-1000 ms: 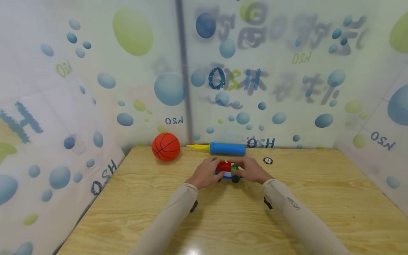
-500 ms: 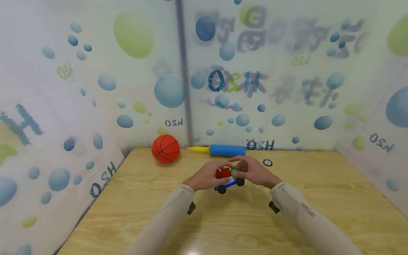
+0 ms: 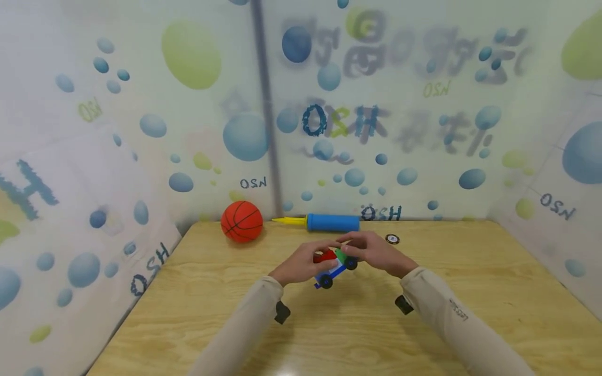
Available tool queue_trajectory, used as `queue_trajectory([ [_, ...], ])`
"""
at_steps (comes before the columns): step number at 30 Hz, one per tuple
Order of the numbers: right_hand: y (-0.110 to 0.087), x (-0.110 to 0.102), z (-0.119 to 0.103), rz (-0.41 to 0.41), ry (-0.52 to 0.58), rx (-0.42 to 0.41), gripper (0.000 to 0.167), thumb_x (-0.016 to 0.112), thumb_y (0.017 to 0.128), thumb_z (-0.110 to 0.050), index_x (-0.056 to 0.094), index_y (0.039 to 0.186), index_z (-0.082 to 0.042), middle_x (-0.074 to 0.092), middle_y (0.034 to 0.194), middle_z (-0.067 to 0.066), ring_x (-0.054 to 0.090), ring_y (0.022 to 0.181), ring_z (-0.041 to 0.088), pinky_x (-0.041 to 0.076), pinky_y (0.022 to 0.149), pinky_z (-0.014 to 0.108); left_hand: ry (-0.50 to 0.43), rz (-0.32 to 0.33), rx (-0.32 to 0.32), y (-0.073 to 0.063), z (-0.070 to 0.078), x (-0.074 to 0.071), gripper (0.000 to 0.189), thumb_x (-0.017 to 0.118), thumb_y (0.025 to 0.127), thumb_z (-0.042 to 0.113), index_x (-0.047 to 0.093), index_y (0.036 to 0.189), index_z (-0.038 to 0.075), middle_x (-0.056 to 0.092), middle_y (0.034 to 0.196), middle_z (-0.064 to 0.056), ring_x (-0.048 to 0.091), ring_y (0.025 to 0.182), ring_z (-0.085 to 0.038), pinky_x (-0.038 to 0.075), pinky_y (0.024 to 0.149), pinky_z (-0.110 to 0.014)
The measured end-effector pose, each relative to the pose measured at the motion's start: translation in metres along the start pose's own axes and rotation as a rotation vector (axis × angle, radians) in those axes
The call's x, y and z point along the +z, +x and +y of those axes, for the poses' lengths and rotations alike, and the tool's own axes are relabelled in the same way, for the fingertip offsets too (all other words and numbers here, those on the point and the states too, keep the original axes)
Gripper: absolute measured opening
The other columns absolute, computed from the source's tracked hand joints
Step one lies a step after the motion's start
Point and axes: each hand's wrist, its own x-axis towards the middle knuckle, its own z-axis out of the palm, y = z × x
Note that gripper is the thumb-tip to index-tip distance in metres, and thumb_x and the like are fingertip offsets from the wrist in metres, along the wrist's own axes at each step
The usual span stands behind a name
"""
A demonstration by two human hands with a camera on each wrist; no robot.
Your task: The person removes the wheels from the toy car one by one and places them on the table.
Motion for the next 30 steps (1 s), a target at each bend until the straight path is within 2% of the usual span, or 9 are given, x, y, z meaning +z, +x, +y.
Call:
queue_trajectory([
  [3, -0.004, 0.003, -0.001, 0.059, -0.044, -0.041, 0.043, 0.052, 0.105, -0.035, 0.057, 0.139, -0.009, 0.061, 0.14, 0.015, 0.059, 0.129, 0.036, 0.049, 0.105, 0.057, -0.041, 0.027, -0.014, -0.002, -0.005, -0.002, 0.041, 0.06, 0.101, 0.021, 0.055, 0.141, 0.02, 0.064, 0.128, -0.007, 0.061, 0.108, -0.017, 0.051, 0.107, -0.045],
  [5, -0.007, 0.006, -0.001, 0.129, -0.087, -0.075, 0.043, 0.054, 0.104, -0.034, 0.057, 0.139, -0.009, 0.062, 0.138, 0.014, 0.059, 0.128, 0.036, 0.05, 0.103, 0.057, -0.076, 0.052, -0.039, -0.003, -0.009, -0.003, 0.04, 0.061, 0.101, 0.022, 0.055, 0.14, 0.022, 0.064, 0.124, -0.008, 0.061, 0.107, -0.019, 0.052, 0.105, -0.045],
  [7, -0.009, 0.01, -0.001, 0.205, -0.113, -0.113, 0.041, 0.058, 0.102, -0.03, 0.058, 0.137, -0.009, 0.066, 0.13, 0.013, 0.064, 0.12, 0.033, 0.055, 0.097, 0.052, -0.133, 0.086, -0.076, -0.005, -0.012, -0.004, 0.039, 0.061, 0.101, 0.026, 0.055, 0.14, 0.024, 0.063, 0.124, -0.009, 0.061, 0.107, -0.022, 0.055, 0.099, -0.043],
  [9, -0.01, 0.014, -0.002, 0.281, -0.139, -0.145, 0.038, 0.061, 0.1, -0.026, 0.061, 0.135, -0.01, 0.07, 0.114, 0.011, 0.067, 0.1, 0.026, 0.058, 0.084, 0.04, -0.237, 0.12, -0.12, -0.007, -0.015, -0.006, 0.039, 0.061, 0.101, 0.028, 0.055, 0.14, 0.026, 0.061, 0.128, -0.011, 0.063, 0.108, -0.025, 0.057, 0.091, -0.039],
  [12, -0.009, 0.019, -0.003, 0.365, -0.134, -0.179, 0.033, 0.065, 0.098, -0.02, 0.065, 0.129, -0.011, 0.065, 0.087, 0.005, 0.055, 0.071, 0.014, 0.048, 0.065, 0.027, -0.442, 0.145, -0.161, -0.009, -0.017, -0.008, 0.039, 0.056, 0.103, 0.028, 0.051, 0.141, 0.024, 0.057, 0.134, -0.017, 0.071, 0.106, -0.03, 0.061, 0.083, -0.037],
  [15, -0.008, 0.022, -0.006, 0.38, -0.074, -0.191, 0.031, 0.064, 0.098, -0.018, 0.066, 0.128, -0.011, 0.063, 0.079, 0.003, 0.051, 0.062, 0.011, 0.045, 0.06, 0.025, -0.646, 0.128, -0.178, -0.01, -0.016, -0.009, 0.037, 0.049, 0.106, 0.022, 0.044, 0.143, 0.022, 0.052, 0.139, -0.023, 0.074, 0.104, -0.033, 0.062, 0.084, -0.04],
  [17, -0.006, 0.024, -0.008, 0.349, -0.01, -0.187, 0.031, 0.063, 0.099, -0.018, 0.065, 0.13, -0.012, 0.067, 0.083, 0.005, 0.057, 0.066, 0.011, 0.049, 0.061, 0.028, -0.709, 0.111, -0.188, -0.011, -0.013, -0.008, 0.037, 0.046, 0.107, 0.021, 0.041, 0.143, 0.023, 0.049, 0.142, -0.023, 0.074, 0.105, -0.031, 0.061, 0.085, -0.039],
  [22, -0.001, 0.028, -0.012, 0.272, 0.079, -0.154, 0.034, 0.063, 0.099, -0.02, 0.062, 0.133, -0.014, 0.071, 0.09, 0.009, 0.064, 0.069, 0.017, 0.054, 0.06, 0.033, -0.709, 0.121, -0.222, -0.01, -0.006, -0.003, 0.034, 0.047, 0.106, 0.023, 0.04, 0.138, 0.029, 0.048, 0.139, -0.021, 0.071, 0.102, -0.025, 0.06, 0.082, -0.033],
  [30, 0.002, 0.032, -0.012, 0.225, 0.149, -0.154, 0.027, 0.06, 0.101, -0.016, 0.064, 0.127, -0.011, 0.066, 0.081, 0.009, 0.061, 0.062, 0.017, 0.051, 0.054, 0.03, -0.665, 0.115, -0.201, -0.006, -0.001, 0.003, 0.033, 0.049, 0.105, 0.021, 0.04, 0.136, 0.024, 0.056, 0.128, -0.019, 0.075, 0.09, -0.024, 0.062, 0.078, -0.037],
])
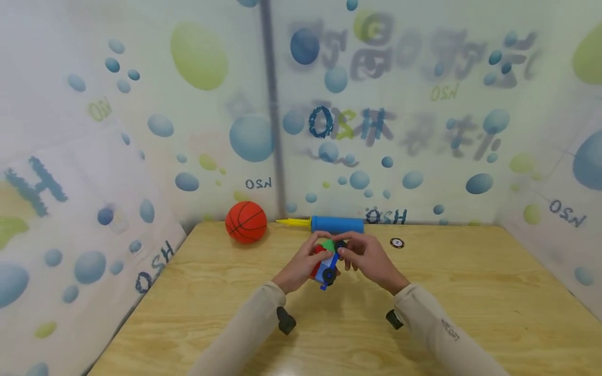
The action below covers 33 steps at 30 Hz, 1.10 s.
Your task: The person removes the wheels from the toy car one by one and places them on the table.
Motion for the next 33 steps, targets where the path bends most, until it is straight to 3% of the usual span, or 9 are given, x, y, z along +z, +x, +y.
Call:
queue_trajectory([
  [5, -0.0001, 0.0021, 0.0018, -0.038, 0.034, 0.009, 0.025, 0.055, 0.103, -0.015, 0.063, 0.126, -0.011, 0.067, 0.083, 0.015, 0.062, 0.062, 0.022, 0.051, 0.055, 0.029, 0.088, 0.043, 0.032, -0.0006, -0.0022, 0.0012, 0.034, 0.053, 0.104, 0.022, 0.043, 0.136, 0.024, 0.058, 0.124, -0.018, 0.075, 0.087, -0.023, 0.062, 0.078, -0.037],
  [10, 0.0002, 0.0033, 0.0006, -0.068, 0.087, 0.03, 0.023, 0.052, 0.104, -0.012, 0.061, 0.124, -0.007, 0.066, 0.08, 0.023, 0.061, 0.06, 0.019, 0.051, 0.056, 0.029, 0.174, 0.096, 0.047, -0.0002, -0.0017, 0.0016, 0.035, 0.057, 0.102, 0.025, 0.049, 0.136, 0.024, 0.055, 0.13, -0.019, 0.066, 0.1, -0.029, 0.059, 0.081, -0.034],
  [15, -0.0017, 0.0035, 0.0004, -0.067, 0.117, 0.047, 0.021, 0.054, 0.104, -0.014, 0.06, 0.122, -0.005, 0.065, 0.076, 0.017, 0.06, 0.058, 0.018, 0.051, 0.055, 0.029, 0.204, 0.088, 0.05, 0.0014, -0.0033, 0.0006, 0.034, 0.06, 0.101, 0.024, 0.05, 0.134, 0.022, 0.054, 0.138, -0.016, 0.062, 0.107, -0.03, 0.058, 0.087, -0.039],
  [23, 0.001, -0.0014, 0.0051, -0.051, 0.052, -0.005, 0.016, 0.063, 0.099, -0.015, 0.063, 0.112, -0.006, 0.072, 0.078, 0.02, 0.061, 0.053, 0.023, 0.052, 0.052, 0.032, 0.177, 0.047, 0.194, 0.0037, -0.004, 0.0018, 0.026, 0.062, 0.099, 0.013, 0.05, 0.121, 0.006, 0.057, 0.138, -0.017, 0.069, 0.092, -0.024, 0.06, 0.075, -0.029],
  [27, 0.0037, -0.004, 0.0046, -0.063, 0.017, -0.014, 0.013, 0.065, 0.098, -0.014, 0.064, 0.109, -0.007, 0.07, 0.072, 0.015, 0.059, 0.052, 0.028, 0.053, 0.052, 0.033, 0.222, 0.079, 0.239, 0.0021, -0.0042, 0.0054, 0.026, 0.062, 0.098, 0.01, 0.052, 0.122, 0.006, 0.057, 0.138, -0.016, 0.066, 0.09, -0.016, 0.058, 0.075, -0.027],
  [33, 0.0058, -0.0004, 0.0054, -0.052, -0.026, -0.025, 0.01, 0.066, 0.096, -0.012, 0.064, 0.105, -0.006, 0.069, 0.069, 0.011, 0.06, 0.049, 0.02, 0.053, 0.05, 0.031, 0.282, 0.162, 0.229, 0.0002, -0.007, 0.009, 0.026, 0.064, 0.098, 0.013, 0.055, 0.122, 0.01, 0.059, 0.123, -0.017, 0.064, 0.089, -0.013, 0.058, 0.075, -0.028],
])
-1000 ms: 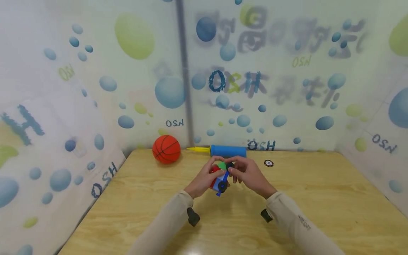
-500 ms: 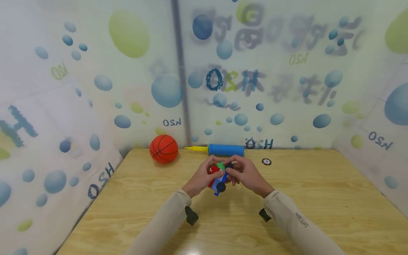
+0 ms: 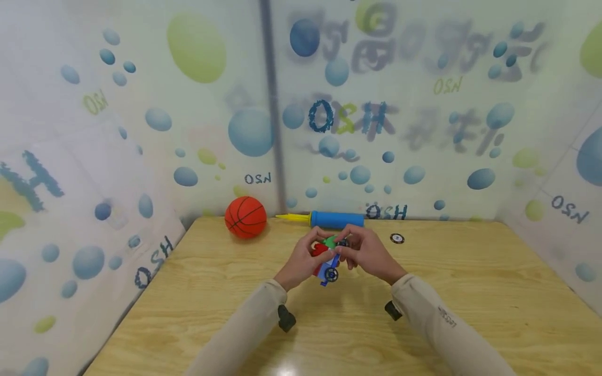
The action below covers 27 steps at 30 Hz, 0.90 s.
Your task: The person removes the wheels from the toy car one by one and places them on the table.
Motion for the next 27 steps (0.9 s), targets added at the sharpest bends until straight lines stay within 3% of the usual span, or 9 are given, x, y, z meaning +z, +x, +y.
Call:
queue_trajectory([
  [6, -0.005, 0.008, 0.009, 0.029, -0.091, -0.046, 0.005, 0.068, 0.095, -0.012, 0.064, 0.098, -0.009, 0.067, 0.067, 0.01, 0.059, 0.048, 0.014, 0.054, 0.048, 0.037, 0.018, 0.028, -0.022, -0.005, -0.009, 0.004, 0.03, 0.067, 0.096, 0.016, 0.058, 0.125, 0.013, 0.058, 0.115, -0.017, 0.061, 0.094, -0.016, 0.06, 0.079, -0.032],
  [9, -0.009, 0.01, 0.011, 0.05, -0.18, -0.134, 0.004, 0.067, 0.096, -0.011, 0.064, 0.097, -0.009, 0.068, 0.071, 0.008, 0.059, 0.049, 0.01, 0.054, 0.049, 0.032, 0.037, 0.03, -0.034, -0.006, -0.013, 0.007, 0.03, 0.067, 0.096, 0.017, 0.059, 0.125, 0.013, 0.058, 0.115, -0.017, 0.061, 0.094, -0.017, 0.059, 0.079, -0.03],
  [12, -0.012, 0.011, 0.012, 0.085, -0.199, -0.177, 0.005, 0.067, 0.095, -0.011, 0.064, 0.098, -0.007, 0.068, 0.073, 0.006, 0.059, 0.05, 0.007, 0.054, 0.049, 0.029, 0.062, 0.041, -0.054, -0.007, -0.012, 0.006, 0.03, 0.068, 0.096, 0.017, 0.061, 0.124, 0.016, 0.059, 0.113, -0.015, 0.062, 0.091, -0.017, 0.058, 0.076, -0.028],
  [16, -0.01, 0.007, 0.009, 0.086, -0.099, -0.133, 0.011, 0.067, 0.096, -0.014, 0.064, 0.105, -0.009, 0.069, 0.073, 0.01, 0.061, 0.051, 0.009, 0.054, 0.05, 0.032, 0.057, 0.051, -0.068, -0.007, -0.007, 0.002, 0.029, 0.067, 0.096, 0.019, 0.06, 0.125, 0.018, 0.06, 0.112, -0.014, 0.063, 0.086, -0.016, 0.057, 0.071, -0.027],
  [20, -0.005, 0.001, 0.002, 0.058, -0.006, -0.102, 0.016, 0.065, 0.098, -0.016, 0.063, 0.111, -0.007, 0.069, 0.076, 0.016, 0.062, 0.053, 0.014, 0.055, 0.052, 0.035, -0.015, 0.043, -0.056, -0.004, -0.002, -0.002, 0.027, 0.061, 0.1, 0.022, 0.057, 0.126, 0.013, 0.06, 0.114, -0.017, 0.07, 0.085, -0.017, 0.06, 0.072, -0.028],
  [27, 0.0, -0.004, -0.002, 0.031, 0.164, -0.012, 0.028, 0.06, 0.101, -0.019, 0.056, 0.126, -0.006, 0.07, 0.075, 0.002, 0.063, 0.057, 0.023, 0.055, 0.055, 0.035, -0.06, 0.044, -0.005, -0.001, 0.006, -0.005, 0.019, 0.054, 0.104, 0.02, 0.051, 0.116, 0.005, 0.059, 0.121, -0.02, 0.076, 0.086, -0.026, 0.063, 0.075, -0.034],
])
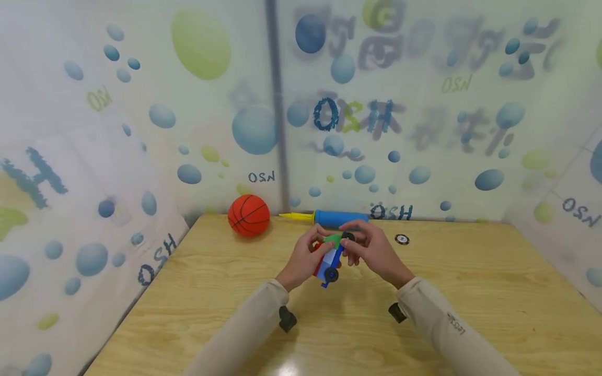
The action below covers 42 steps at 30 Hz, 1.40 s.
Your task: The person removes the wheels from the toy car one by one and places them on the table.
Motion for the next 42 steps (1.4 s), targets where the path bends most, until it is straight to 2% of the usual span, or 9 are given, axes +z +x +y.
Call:
queue_trajectory([
  [3, -0.002, -0.002, 0.001, -0.01, 0.035, 0.007, 0.027, 0.06, 0.101, -0.023, 0.055, 0.121, -0.005, 0.07, 0.077, 0.002, 0.063, 0.06, 0.027, 0.055, 0.056, 0.035, -0.03, 0.005, -0.005, 0.0, -0.001, -0.001, 0.018, 0.053, 0.104, 0.017, 0.05, 0.114, 0.003, 0.058, 0.118, -0.022, 0.076, 0.083, -0.029, 0.063, 0.074, -0.034],
  [9, -0.008, -0.009, 0.009, 0.025, 0.027, 0.018, 0.026, 0.061, 0.101, -0.021, 0.057, 0.119, -0.003, 0.068, 0.077, 0.009, 0.062, 0.059, 0.024, 0.053, 0.054, 0.033, -0.028, 0.057, -0.02, 0.001, -0.005, -0.003, 0.018, 0.054, 0.102, 0.015, 0.052, 0.113, 0.001, 0.059, 0.119, -0.022, 0.067, 0.086, -0.017, 0.059, 0.072, -0.026],
  [17, -0.016, -0.023, 0.017, 0.027, -0.025, 0.076, 0.022, 0.063, 0.1, -0.022, 0.06, 0.117, -0.009, 0.069, 0.076, 0.005, 0.062, 0.061, 0.028, 0.055, 0.057, 0.037, -0.043, 0.029, -0.026, 0.002, -0.006, -0.007, 0.02, 0.053, 0.103, 0.015, 0.048, 0.116, 0.001, 0.056, 0.124, -0.027, 0.065, 0.088, -0.017, 0.058, 0.071, -0.024],
  [21, -0.016, -0.029, 0.019, 0.034, -0.034, 0.095, 0.027, 0.063, 0.1, -0.025, 0.061, 0.121, -0.009, 0.069, 0.079, 0.005, 0.063, 0.064, 0.027, 0.056, 0.06, 0.038, -0.053, 0.019, -0.011, 0.002, -0.005, -0.01, 0.021, 0.052, 0.103, 0.015, 0.047, 0.119, 0.001, 0.055, 0.127, -0.028, 0.067, 0.088, -0.018, 0.06, 0.072, -0.026],
  [25, -0.016, -0.031, 0.024, 0.012, -0.042, 0.16, 0.032, 0.06, 0.101, -0.021, 0.06, 0.131, -0.008, 0.069, 0.087, 0.007, 0.065, 0.068, 0.03, 0.057, 0.063, 0.038, -0.114, -0.009, -0.027, 0.0, -0.004, -0.012, 0.026, 0.051, 0.104, 0.015, 0.046, 0.126, 0.002, 0.055, 0.124, -0.028, 0.072, 0.082, -0.02, 0.063, 0.075, -0.035],
  [28, -0.014, -0.032, 0.027, -0.02, -0.054, 0.202, 0.036, 0.055, 0.103, -0.016, 0.057, 0.137, -0.006, 0.067, 0.091, 0.007, 0.064, 0.067, 0.025, 0.057, 0.063, 0.037, -0.163, -0.023, -0.039, -0.001, -0.004, -0.015, 0.029, 0.05, 0.105, 0.017, 0.046, 0.13, 0.003, 0.055, 0.122, -0.027, 0.073, 0.079, -0.021, 0.063, 0.076, -0.041],
  [32, -0.01, -0.034, 0.03, -0.074, -0.075, 0.241, 0.038, 0.047, 0.106, -0.011, 0.052, 0.143, -0.004, 0.063, 0.092, 0.012, 0.055, 0.062, 0.014, 0.052, 0.056, 0.035, -0.188, -0.02, -0.035, 0.0, -0.003, -0.016, 0.032, 0.051, 0.105, 0.019, 0.045, 0.132, 0.003, 0.056, 0.121, -0.025, 0.075, 0.079, -0.018, 0.063, 0.077, -0.042],
  [37, -0.008, -0.037, 0.036, -0.14, -0.123, 0.286, 0.04, 0.044, 0.106, -0.01, 0.047, 0.146, -0.005, 0.061, 0.097, 0.025, 0.052, 0.062, 0.016, 0.049, 0.054, 0.036, -0.166, 0.032, -0.047, -0.001, 0.0, -0.016, 0.033, 0.052, 0.104, 0.02, 0.047, 0.132, 0.004, 0.054, 0.122, -0.026, 0.076, 0.081, -0.021, 0.063, 0.076, -0.041],
  [42, 0.002, -0.034, 0.048, -0.129, -0.21, 0.292, 0.031, 0.052, 0.103, -0.01, 0.051, 0.132, 0.002, 0.067, 0.098, 0.027, 0.059, 0.066, 0.021, 0.052, 0.057, 0.035, -0.129, 0.106, -0.056, -0.003, -0.001, -0.016, 0.03, 0.053, 0.104, 0.02, 0.05, 0.13, 0.008, 0.055, 0.119, -0.025, 0.077, 0.083, -0.025, 0.063, 0.075, -0.039],
])
